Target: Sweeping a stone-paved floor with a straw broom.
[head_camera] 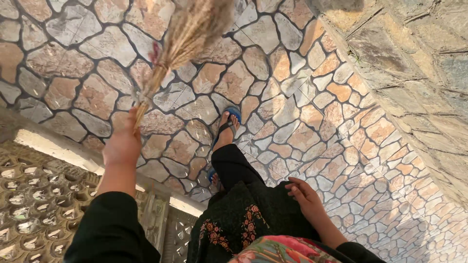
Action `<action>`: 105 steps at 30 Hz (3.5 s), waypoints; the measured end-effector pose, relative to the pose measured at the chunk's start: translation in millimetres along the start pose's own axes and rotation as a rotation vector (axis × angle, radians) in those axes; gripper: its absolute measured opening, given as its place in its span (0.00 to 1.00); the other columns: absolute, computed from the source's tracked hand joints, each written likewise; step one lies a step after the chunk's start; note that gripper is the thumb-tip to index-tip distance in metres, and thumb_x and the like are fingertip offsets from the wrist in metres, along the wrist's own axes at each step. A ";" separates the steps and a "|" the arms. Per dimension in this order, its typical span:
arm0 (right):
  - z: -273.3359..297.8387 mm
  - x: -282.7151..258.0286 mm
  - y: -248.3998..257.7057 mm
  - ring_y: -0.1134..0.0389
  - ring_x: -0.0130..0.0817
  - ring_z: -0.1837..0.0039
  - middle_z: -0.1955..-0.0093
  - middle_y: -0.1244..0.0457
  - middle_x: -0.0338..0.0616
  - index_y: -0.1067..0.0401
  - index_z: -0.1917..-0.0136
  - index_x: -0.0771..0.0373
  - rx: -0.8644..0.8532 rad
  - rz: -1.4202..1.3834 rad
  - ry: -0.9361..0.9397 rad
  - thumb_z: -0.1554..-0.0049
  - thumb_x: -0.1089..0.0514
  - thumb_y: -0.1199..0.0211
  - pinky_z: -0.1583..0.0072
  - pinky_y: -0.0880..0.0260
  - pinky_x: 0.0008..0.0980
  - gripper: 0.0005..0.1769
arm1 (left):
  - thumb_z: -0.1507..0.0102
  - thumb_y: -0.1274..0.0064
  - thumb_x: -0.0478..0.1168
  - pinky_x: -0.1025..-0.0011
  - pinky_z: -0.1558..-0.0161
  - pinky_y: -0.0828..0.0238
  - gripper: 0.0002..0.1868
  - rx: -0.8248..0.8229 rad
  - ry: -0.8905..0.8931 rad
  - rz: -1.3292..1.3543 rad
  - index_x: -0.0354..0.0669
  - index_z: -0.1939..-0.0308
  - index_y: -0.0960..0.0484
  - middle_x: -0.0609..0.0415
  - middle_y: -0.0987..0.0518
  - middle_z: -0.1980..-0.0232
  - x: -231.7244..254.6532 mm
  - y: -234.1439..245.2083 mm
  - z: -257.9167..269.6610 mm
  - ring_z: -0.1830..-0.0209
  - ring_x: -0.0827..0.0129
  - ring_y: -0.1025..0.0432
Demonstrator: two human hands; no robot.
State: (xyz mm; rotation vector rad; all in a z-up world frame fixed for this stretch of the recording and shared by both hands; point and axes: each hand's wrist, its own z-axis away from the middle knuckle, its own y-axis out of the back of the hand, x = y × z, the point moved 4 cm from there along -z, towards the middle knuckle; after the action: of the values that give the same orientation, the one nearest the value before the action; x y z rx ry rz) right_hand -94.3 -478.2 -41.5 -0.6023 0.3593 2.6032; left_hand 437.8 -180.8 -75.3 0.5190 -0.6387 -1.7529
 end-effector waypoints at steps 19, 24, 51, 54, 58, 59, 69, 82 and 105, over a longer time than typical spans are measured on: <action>-67.6 -120.0 47.0 0.32 0.27 0.47 0.43 0.30 0.40 0.33 0.28 0.61 0.030 -0.104 -0.090 0.35 0.55 0.48 0.44 0.33 0.30 0.23 | 0.32 0.59 0.40 0.49 0.58 0.23 0.34 -0.353 -0.697 0.022 0.74 0.22 0.45 0.41 0.19 0.52 270.7 -22.8 -26.3 0.56 0.43 0.21; -84.8 -130.6 52.5 0.31 0.27 0.48 0.44 0.29 0.39 0.32 0.29 0.59 0.031 -0.042 -0.103 0.35 0.53 0.47 0.45 0.32 0.29 0.22 | 0.28 0.58 0.55 0.42 0.57 0.26 0.34 0.049 0.009 -0.073 0.76 0.19 0.50 0.34 0.18 0.54 81.3 172.0 -138.4 0.56 0.35 0.22; -111.0 -181.5 -37.3 0.30 0.27 0.49 0.46 0.29 0.42 0.30 0.30 0.61 0.133 -0.074 -0.144 0.35 0.55 0.47 0.47 0.31 0.27 0.22 | 0.27 0.64 0.54 0.47 0.50 0.24 0.32 -0.252 -0.181 -0.167 0.80 0.19 0.53 0.39 0.17 0.52 116.5 208.7 -210.2 0.51 0.41 0.21; -125.8 -232.0 -76.9 0.31 0.27 0.50 0.47 0.29 0.39 0.30 0.31 0.61 0.080 -0.091 -0.153 0.35 0.55 0.48 0.46 0.32 0.27 0.21 | 0.26 0.59 0.56 0.44 0.60 0.24 0.34 0.127 0.025 -0.137 0.66 0.16 0.47 0.33 0.17 0.57 -20.1 303.1 -231.0 0.59 0.36 0.21; -133.9 -280.4 -123.3 0.33 0.27 0.49 0.47 0.30 0.41 0.31 0.30 0.62 -0.004 -0.155 -0.072 0.34 0.55 0.48 0.45 0.32 0.29 0.21 | 0.24 0.59 0.54 0.48 0.65 0.22 0.34 0.296 0.194 0.155 0.56 0.15 0.48 0.32 0.19 0.59 -62.1 320.7 -184.4 0.64 0.39 0.21; -133.6 -289.9 -133.4 0.33 0.27 0.49 0.46 0.31 0.40 0.32 0.30 0.62 -0.035 -0.168 -0.087 0.34 0.55 0.48 0.45 0.32 0.30 0.21 | 0.26 0.58 0.53 0.46 0.66 0.23 0.36 0.245 0.130 0.148 0.56 0.16 0.49 0.33 0.19 0.64 -58.2 303.9 -167.6 0.65 0.37 0.22; -142.3 -303.1 -116.4 0.33 0.28 0.49 0.47 0.30 0.43 0.30 0.30 0.62 0.030 -0.045 -0.174 0.35 0.56 0.47 0.45 0.32 0.29 0.22 | 0.29 0.62 0.47 0.49 0.52 0.24 0.33 -0.407 -0.390 -0.124 0.79 0.22 0.52 0.38 0.21 0.49 75.5 232.9 -190.4 0.51 0.43 0.23; -145.4 -381.0 -181.2 0.33 0.28 0.50 0.47 0.30 0.41 0.31 0.31 0.61 -0.038 -0.004 -0.135 0.35 0.55 0.47 0.46 0.32 0.29 0.21 | 0.28 0.55 0.51 0.43 0.64 0.27 0.36 0.274 0.023 0.329 0.56 0.17 0.47 0.30 0.18 0.65 -86.1 325.0 -205.2 0.64 0.34 0.23; -287.3 -567.6 -209.4 0.31 0.29 0.48 0.46 0.29 0.41 0.31 0.30 0.58 -0.102 0.314 -0.019 0.35 0.53 0.48 0.43 0.30 0.31 0.22 | 0.28 0.63 0.55 0.51 0.51 0.24 0.32 -0.473 -0.340 0.015 0.84 0.22 0.57 0.43 0.20 0.50 -47.3 336.0 -212.3 0.52 0.48 0.22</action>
State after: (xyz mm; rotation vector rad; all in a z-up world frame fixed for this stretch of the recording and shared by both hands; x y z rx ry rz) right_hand 564.4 -598.4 -57.4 -0.5951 0.3401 2.9411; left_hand 829.2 -238.6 -14.2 -0.1127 -0.4325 -1.9149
